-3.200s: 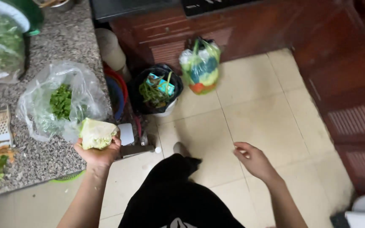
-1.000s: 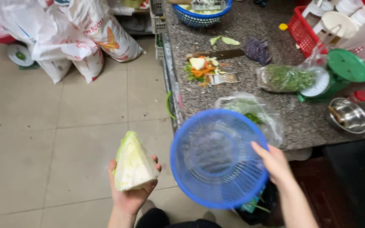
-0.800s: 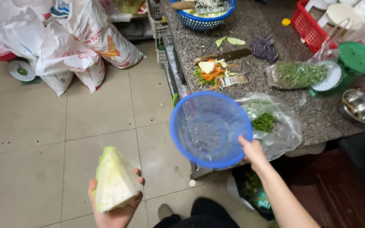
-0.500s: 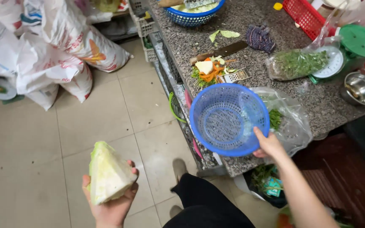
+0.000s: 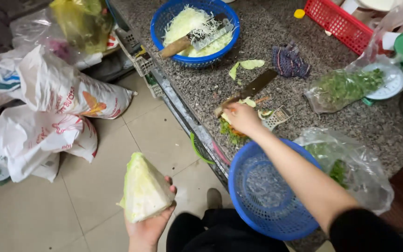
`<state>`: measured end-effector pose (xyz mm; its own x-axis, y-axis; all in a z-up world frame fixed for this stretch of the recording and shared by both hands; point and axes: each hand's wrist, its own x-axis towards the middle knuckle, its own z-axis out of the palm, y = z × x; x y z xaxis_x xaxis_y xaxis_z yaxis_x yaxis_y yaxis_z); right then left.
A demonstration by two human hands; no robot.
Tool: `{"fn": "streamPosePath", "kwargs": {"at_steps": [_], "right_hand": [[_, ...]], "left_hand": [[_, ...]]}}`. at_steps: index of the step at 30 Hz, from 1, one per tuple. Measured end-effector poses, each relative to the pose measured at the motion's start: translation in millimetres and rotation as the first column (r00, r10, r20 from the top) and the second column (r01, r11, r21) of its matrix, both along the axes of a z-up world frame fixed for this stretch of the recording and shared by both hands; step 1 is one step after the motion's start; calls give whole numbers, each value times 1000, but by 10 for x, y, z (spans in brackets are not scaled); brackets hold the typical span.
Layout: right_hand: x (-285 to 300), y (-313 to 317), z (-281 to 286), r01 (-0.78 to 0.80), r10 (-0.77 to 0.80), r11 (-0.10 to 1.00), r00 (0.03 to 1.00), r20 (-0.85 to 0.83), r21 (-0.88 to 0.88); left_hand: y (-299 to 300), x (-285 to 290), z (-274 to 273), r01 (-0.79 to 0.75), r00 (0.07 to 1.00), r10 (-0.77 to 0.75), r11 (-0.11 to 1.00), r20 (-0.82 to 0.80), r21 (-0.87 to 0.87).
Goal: Slicing a cabbage into a blue colander using a knife.
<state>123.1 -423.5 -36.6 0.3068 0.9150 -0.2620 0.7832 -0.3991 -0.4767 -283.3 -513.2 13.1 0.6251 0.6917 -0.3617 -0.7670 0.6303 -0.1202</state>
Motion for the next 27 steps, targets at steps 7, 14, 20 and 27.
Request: {"fn": "streamPosePath", "kwargs": {"at_steps": [7, 14, 20, 27], "right_hand": [[-253, 1008, -792, 228, 36, 883, 838, 545, -409], [102, 1099, -1331, 440, -108, 772, 802, 587, -459], [358, 913, -651, 812, -811, 583, 583, -37, 7], [-449, -421, 1101, 774, -521, 505, 626, -580, 382]], "left_hand": [[949, 97, 119, 105, 991, -106, 994, 88, 7], [1720, -78, -182, 324, 917, -336, 942, 214, 93], [2180, 180, -397, 566, 798, -569, 821, 196, 78], [2247, 1049, -184, 743, 668, -744, 666, 16, -65]]}}
